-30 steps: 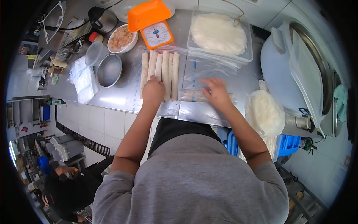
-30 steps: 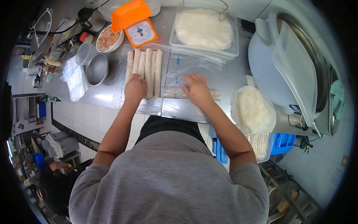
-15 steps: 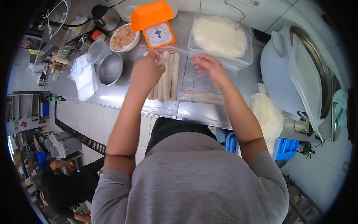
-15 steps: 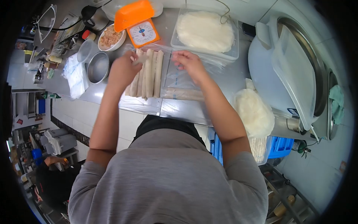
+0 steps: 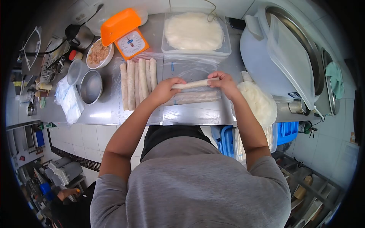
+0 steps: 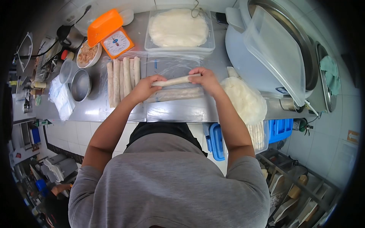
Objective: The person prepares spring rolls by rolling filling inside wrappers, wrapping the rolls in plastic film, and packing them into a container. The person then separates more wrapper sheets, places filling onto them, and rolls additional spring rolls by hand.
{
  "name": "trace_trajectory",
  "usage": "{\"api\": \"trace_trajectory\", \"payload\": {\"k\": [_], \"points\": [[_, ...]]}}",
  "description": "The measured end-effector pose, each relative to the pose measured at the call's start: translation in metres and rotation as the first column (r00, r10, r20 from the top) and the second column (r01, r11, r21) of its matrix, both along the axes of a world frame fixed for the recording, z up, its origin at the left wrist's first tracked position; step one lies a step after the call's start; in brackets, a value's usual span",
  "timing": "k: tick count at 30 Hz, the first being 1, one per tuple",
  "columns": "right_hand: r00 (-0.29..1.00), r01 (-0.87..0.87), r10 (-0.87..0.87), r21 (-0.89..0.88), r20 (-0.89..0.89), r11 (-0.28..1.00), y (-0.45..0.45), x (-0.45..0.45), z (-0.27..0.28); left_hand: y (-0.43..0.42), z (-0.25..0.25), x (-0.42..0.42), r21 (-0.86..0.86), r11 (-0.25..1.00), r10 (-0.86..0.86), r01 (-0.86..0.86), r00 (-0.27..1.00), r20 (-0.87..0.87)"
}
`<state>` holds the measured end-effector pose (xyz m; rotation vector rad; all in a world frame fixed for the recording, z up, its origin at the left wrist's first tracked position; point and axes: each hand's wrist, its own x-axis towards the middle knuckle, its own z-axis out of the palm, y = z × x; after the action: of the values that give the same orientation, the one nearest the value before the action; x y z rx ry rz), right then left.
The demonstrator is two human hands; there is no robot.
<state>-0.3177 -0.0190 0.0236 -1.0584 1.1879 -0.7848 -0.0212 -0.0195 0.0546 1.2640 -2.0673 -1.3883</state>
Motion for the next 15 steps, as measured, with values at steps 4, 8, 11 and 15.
{"api": "trace_trajectory", "payload": {"k": [4,8,11,15], "points": [[0.892,-0.241,0.121,-0.232,-0.436,0.942,0.017,0.004,-0.020,0.007,-0.039,0.009,-0.255,0.964,-0.069,0.073,0.997,0.025],[0.774,-0.306,-0.121,-0.534,-0.622,0.788,-0.007,0.005,-0.017,-0.013,-0.042,0.008,-0.361,0.931,0.087,-0.049,0.992,0.089],[0.700,-0.301,-0.285,-0.632,-0.655,0.714,-0.032,0.021,-0.017,-0.047,-0.042,-0.009,-0.551,0.824,0.303,-0.133,0.925,0.229],[0.572,-0.484,0.002,-0.336,-0.820,0.808,-0.057,0.020,-0.003,-0.059,-0.026,-0.013,-0.521,0.854,0.249,0.015,0.866,0.433]]}}
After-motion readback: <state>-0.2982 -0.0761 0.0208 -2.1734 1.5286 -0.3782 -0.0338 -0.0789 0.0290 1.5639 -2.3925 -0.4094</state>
